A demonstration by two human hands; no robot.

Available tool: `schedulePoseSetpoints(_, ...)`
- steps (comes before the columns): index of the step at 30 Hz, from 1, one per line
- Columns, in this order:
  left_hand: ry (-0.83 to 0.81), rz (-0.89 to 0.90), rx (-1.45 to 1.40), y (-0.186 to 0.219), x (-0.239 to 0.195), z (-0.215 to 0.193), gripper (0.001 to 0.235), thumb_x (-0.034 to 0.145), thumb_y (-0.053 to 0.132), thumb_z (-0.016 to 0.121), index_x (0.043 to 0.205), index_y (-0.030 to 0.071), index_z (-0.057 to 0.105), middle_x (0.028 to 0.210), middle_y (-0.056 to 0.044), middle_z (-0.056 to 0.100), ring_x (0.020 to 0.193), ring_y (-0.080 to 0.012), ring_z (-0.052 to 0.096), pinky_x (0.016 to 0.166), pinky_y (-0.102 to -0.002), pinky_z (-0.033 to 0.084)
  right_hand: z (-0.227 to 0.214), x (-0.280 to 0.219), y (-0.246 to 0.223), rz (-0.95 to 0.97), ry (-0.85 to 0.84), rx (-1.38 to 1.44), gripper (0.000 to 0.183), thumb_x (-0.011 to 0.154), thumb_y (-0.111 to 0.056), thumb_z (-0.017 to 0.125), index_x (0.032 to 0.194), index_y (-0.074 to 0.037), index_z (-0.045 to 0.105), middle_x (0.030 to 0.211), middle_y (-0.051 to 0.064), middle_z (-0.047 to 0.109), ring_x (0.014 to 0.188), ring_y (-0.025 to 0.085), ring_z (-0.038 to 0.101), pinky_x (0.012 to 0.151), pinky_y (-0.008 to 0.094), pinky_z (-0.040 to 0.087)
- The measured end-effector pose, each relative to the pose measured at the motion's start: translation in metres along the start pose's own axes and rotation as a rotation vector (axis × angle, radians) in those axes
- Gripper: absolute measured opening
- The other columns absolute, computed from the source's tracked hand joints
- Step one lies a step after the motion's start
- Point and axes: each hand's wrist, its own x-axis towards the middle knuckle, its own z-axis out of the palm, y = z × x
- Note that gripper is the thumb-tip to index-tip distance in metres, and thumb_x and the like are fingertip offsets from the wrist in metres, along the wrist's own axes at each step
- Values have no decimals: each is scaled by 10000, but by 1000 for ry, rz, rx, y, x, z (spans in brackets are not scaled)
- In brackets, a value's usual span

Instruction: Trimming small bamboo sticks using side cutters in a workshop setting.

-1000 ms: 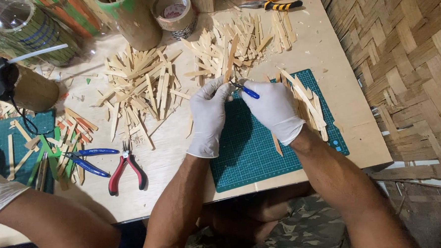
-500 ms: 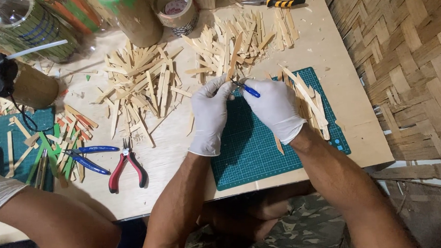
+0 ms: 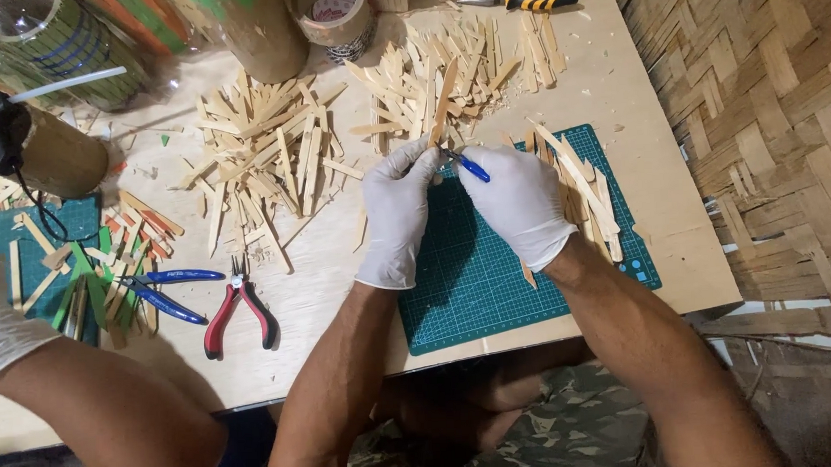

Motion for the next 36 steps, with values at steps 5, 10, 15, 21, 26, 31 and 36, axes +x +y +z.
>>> schedulePoseSetpoints(5, 15, -16, 33, 1, -2, -1, 218, 902, 87, 779, 1109, 19, 779, 748, -89, 702, 657, -74, 587, 581, -160, 484, 0, -2, 2, -50, 21, -79, 162, 972, -281, 746, 872, -156, 775, 606, 22, 623, 549, 233, 652, 462, 329, 457)
schedulePoseSetpoints(10, 15, -24, 23, 4, -3, 2, 225, 894, 95, 789, 1110, 28, 780, 691, -57, 648, 638, -62, 549, 564, -160, 441, 8, -1, 7, -82, 44, -123, 163, 962, -287, 748, 844, -175, 752, 609, -26, 607, 543, 179, 644, 470, 298, 458)
schedulePoseSetpoints(15, 29, -29, 61, 10, -5, 5, 204, 876, 115, 815, 1074, 66, 801, 721, -53, 660, 656, -69, 541, 587, -166, 442, 11, -3, 13, -96, 50, -127, 192, 944, -277, 743, 812, -144, 702, 613, 11, 611, 539, 217, 661, 476, 317, 481)
schedulePoseSetpoints(21, 41, -30, 84, 5, -4, 3, 204, 872, 130, 824, 1069, 80, 806, 715, -47, 650, 650, -71, 538, 567, -170, 426, 15, -3, 16, -153, 85, -211, 243, 943, -306, 762, 785, -146, 671, 603, -2, 627, 544, 216, 679, 488, 311, 504)
schedulePoseSetpoints(26, 32, -22, 65, 1, -2, 1, 202, 867, 128, 829, 1062, 82, 807, 713, -43, 661, 655, -65, 537, 584, -173, 423, 15, -2, 16, -185, 103, -275, 258, 941, -329, 777, 777, -168, 659, 586, -11, 625, 531, 203, 680, 482, 305, 512)
schedulePoseSetpoints(31, 31, -11, 44, 0, -1, 0, 207, 854, 125, 840, 1056, 88, 808, 726, -49, 685, 680, -70, 567, 615, -172, 447, 6, -2, 5, -190, 101, -240, 231, 953, -302, 790, 808, -148, 694, 597, -5, 635, 521, 197, 672, 484, 297, 509)
schedulePoseSetpoints(36, 12, 44, 59, -11, 6, -4, 237, 868, 140, 837, 1095, 80, 801, 929, -114, 772, 899, -120, 621, 824, -247, 511, -4, 1, -11, -160, 89, -147, 204, 958, -280, 797, 832, -131, 739, 587, 28, 644, 506, 225, 668, 447, 310, 481)
